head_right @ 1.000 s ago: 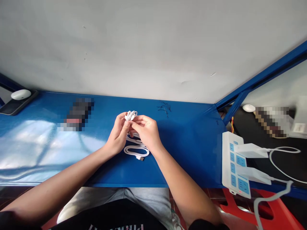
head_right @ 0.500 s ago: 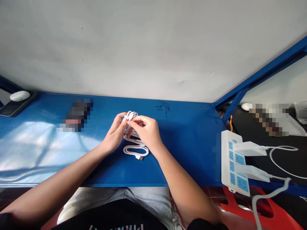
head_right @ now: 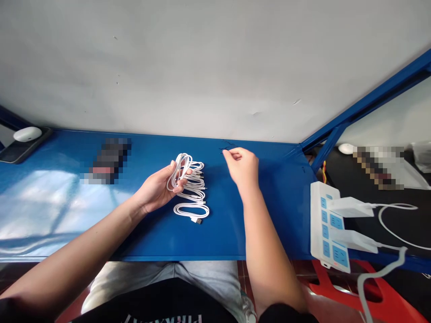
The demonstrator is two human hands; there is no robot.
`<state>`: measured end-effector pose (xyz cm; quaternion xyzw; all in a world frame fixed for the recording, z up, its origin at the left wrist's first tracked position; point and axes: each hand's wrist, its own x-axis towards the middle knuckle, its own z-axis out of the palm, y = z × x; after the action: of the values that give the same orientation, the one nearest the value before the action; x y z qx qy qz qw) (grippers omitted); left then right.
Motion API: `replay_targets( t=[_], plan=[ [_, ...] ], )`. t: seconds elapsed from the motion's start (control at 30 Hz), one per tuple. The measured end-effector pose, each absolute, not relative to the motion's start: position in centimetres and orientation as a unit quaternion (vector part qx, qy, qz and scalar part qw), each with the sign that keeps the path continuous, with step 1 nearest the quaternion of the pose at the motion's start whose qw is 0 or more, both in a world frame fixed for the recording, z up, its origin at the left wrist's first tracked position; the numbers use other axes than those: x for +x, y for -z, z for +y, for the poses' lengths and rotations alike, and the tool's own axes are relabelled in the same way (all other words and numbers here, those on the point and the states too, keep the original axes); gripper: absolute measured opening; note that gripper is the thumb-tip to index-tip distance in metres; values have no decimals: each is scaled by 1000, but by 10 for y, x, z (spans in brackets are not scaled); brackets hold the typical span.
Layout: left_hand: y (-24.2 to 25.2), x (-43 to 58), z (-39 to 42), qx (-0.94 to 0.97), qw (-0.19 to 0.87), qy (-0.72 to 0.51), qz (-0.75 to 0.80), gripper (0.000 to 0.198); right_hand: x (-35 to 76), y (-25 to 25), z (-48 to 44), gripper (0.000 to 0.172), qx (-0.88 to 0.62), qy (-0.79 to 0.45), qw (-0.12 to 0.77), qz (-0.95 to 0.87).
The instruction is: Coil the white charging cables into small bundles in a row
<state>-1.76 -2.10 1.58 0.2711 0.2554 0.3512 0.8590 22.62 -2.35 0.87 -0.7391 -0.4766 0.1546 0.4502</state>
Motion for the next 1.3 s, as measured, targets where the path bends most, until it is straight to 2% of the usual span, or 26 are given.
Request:
replay_targets(
  t=[0.13, 0.23, 0.4, 0.5, 0.6, 0.7, 0.77, 0.87, 1.03, 1.2, 1.3],
  plan=[
    [-14, -19, -19, 281, 839, -376, 273, 29, 263, 8, -14, 18, -822, -181, 320, -435],
    [-12, -19, -19, 285, 831, -386, 280, 27, 266, 15, -11, 9, -832, -181, 291, -437],
    [-10, -18, -16, 284, 831, -386, 284, 27, 261, 10, -15, 14, -832, -188, 249, -458],
    [-9, -18, -15, 279, 826, -389, 298, 26, 253, -2, -21, 12, -800, -247, 302, -457],
    [-8, -17, -14, 278, 820, -393, 310, 28, 233, -15, -25, 8, -705, -346, 450, -426],
    [-7, -16, -14, 275, 816, -399, 314, 31, 201, -19, -29, 22, -605, -408, 557, -397],
    [-5, -15, -14, 273, 815, -405, 313, 31, 178, -16, -32, 33, -562, -436, 586, -387],
    [-4, -12, -14, 264, 807, -418, 323, 28, 147, -9, -39, 36, -524, -475, 596, -381],
    [-8, -11, -14, 234, 810, -425, 329, 21, 124, -1, -48, 33, -523, -466, 599, -388],
    [-14, -13, -16, 241, 824, -408, 311, 32, 125, -2, -50, 21, -572, -347, 557, -492],
    [-13, -11, -19, 283, 800, -418, 323, 29, 127, -6, -51, 12, -590, -264, 518, -560]
  ],
)
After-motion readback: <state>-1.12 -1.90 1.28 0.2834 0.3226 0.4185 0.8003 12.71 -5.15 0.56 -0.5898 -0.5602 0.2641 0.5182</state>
